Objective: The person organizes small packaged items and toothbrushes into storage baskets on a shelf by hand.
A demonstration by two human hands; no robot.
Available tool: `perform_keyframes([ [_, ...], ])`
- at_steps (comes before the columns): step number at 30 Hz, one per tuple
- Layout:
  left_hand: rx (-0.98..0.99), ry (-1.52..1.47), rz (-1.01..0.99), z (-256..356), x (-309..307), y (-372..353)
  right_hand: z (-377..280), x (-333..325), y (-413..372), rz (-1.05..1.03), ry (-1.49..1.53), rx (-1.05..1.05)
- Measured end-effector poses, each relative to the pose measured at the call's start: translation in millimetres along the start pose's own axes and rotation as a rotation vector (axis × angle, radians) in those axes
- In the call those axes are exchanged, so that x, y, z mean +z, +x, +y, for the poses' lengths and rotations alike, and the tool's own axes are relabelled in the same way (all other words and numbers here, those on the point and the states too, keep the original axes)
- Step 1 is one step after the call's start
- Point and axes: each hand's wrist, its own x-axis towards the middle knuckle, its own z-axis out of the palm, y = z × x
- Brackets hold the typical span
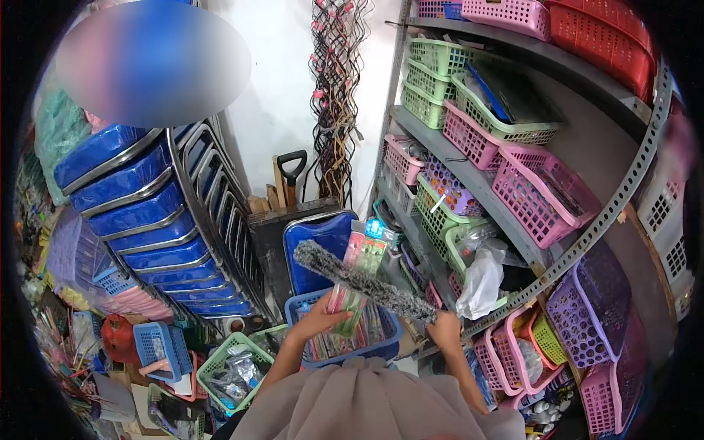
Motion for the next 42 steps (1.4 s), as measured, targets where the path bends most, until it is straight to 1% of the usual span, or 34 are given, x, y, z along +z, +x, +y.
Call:
perform_keyframes([
  [1,-0.062,-0.016,0.002,0,-1,-1,3,5,0,-0.003,0.0,0.0],
  [3,-0.046,-0.047,0.014,2,2,-1,12,20,0,0.013,0.075,0.128],
  [4,-0.028,-0.075,0.026,5,4,-1,14,24,-2,0.012,0.075,0.128],
  [5,-0.028,-0.076,0.028,9,3,-4,16,30,-4,0.012,0.077,0.082],
  [6,-0.118,-0.127,0.015,15,1,-8,17,34,-6,0.012,0.08,0.035],
  [7,-0.205,-0.179,0.001,18,-2,-10,10,26,-5,0.012,0.081,0.032],
  [9,-0.218,-0.228,0.0,10,-7,-11,-6,2,-3,-0.062,0.048,-0.028],
  [10,-0.235,-0.277,-0.005,7,-8,-12,-1,11,-3,-0.064,0.047,-0.029],
  [12,-0.205,-0.31,0.01,6,-4,-11,11,30,-4,0.011,0.179,0.061],
  [14,-0.172,-0.34,0.027,2,-7,-10,10,34,-7,-0.024,0.14,0.024],
  [16,-0.18,-0.505,-0.023,-9,-18,-10,1,22,-7,-0.06,0.1,-0.014],
  [17,-0.181,-0.505,-0.022,-14,-19,-9,-3,13,-4,-0.107,0.072,0.0],
  [18,-0.152,-0.628,0.047,-14,-18,-8,-6,8,-2,-0.155,0.045,0.014],
  [19,-0.124,-0.748,0.12,-14,-16,-8,-4,13,-3,-0.16,0.047,0.012],
  [20,-0.126,-0.748,0.126,-12,-16,-8,-1,21,-3,-0.123,0.111,0.015],
  [21,-0.192,-0.943,0.103,-5,-15,-7,1,26,-4,-0.086,0.174,0.018],
  [22,-0.257,-1.138,0.078,5,-12,-4,-3,26,-6,-0.091,0.176,0.017],
  [23,-0.297,-1.17,0.236,14,-3,0,-7,24,-7,-0.136,0.102,-0.006],
  [24,-0.3,-1.171,0.239,13,-1,4,-10,23,-8,-0.18,0.026,-0.029],
  [25,-0.283,-1.054,0.366,9,0,7,-9,21,-6,-0.183,0.026,-0.028],
  [27,-0.251,-0.811,0.611,2,0,11,-6,17,-2,-0.182,0.055,0.066],
  [28,-0.255,-0.812,0.613,4,1,12,-5,21,-4,-0.186,0.055,0.068],
  [30,-0.298,-1.041,0.383,10,1,12,-9,27,-5,-0.085,0.162,0.101],
  [31,-0.299,-1.041,0.385,-6,-2,16,-10,27,-8,-0.102,0.008,0.043],
  [32,-0.134,-1.036,0.401,-34,-8,23,-12,22,-8,-0.102,0.009,0.043],
  [33,0.031,-1.028,0.416,-37,-7,26,-13,17,-6,-0.141,-0.008,-0.017],
  [34,0.031,-1.028,0.419,-38,-10,25,-13,15,-5,-0.18,-0.025,-0.079],
  [35,-0.076,-1.052,0.439,-40,-13,24,-10,17,-4,-0.183,-0.025,-0.081],
  [36,-0.185,-1.074,0.458,-31,-12,22,-8,20,-2,-0.14,0.035,-0.017],
  [37,-0.268,-1.136,0.341,-10,-6,21,-7,22,-2,-0.096,0.094,0.048],
  [40,-0.271,-1.161,0.336,-26,-13,24,-12,27,-4,-0.123,0.026,0.033],
  [41,-0.146,-1.127,0.33,-28,-9,23,-12,25,-4,-0.122,0.027,0.031],
  [42,-0.144,-1.127,0.33,-43,-16,24,-13,22,-2,-0.137,0.021,0.011],
])
